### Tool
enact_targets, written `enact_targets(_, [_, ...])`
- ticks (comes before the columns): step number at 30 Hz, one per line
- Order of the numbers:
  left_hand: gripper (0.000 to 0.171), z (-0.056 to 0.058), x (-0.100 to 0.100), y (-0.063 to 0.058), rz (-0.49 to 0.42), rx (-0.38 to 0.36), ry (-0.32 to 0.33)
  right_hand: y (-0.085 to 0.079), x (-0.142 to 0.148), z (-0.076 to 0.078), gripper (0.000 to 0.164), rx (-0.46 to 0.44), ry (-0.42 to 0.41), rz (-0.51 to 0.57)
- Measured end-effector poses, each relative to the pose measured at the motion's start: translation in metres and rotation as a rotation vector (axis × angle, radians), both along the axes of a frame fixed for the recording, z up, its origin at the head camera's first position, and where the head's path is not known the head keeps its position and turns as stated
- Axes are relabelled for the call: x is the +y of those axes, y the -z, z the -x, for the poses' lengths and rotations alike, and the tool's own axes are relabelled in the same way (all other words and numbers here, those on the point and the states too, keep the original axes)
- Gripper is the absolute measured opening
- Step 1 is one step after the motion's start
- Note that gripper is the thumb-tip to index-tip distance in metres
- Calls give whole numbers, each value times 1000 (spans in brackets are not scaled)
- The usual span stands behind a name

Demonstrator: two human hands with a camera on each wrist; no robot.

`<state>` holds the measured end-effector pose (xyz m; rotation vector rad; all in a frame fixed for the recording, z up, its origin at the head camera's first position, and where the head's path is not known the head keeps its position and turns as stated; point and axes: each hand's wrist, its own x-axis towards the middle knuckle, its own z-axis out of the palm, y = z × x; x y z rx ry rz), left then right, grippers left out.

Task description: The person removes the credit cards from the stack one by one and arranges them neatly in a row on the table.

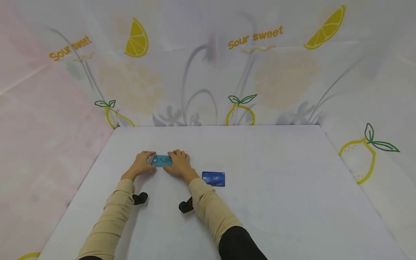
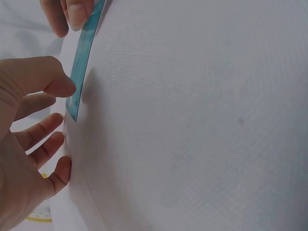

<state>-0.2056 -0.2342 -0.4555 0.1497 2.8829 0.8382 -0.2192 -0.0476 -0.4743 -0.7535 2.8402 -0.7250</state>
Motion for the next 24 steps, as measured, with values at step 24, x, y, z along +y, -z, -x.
enact_targets(24, [55, -17, 13, -11, -143, 186, 56, -20, 24, -20, 51, 119, 35, 96])
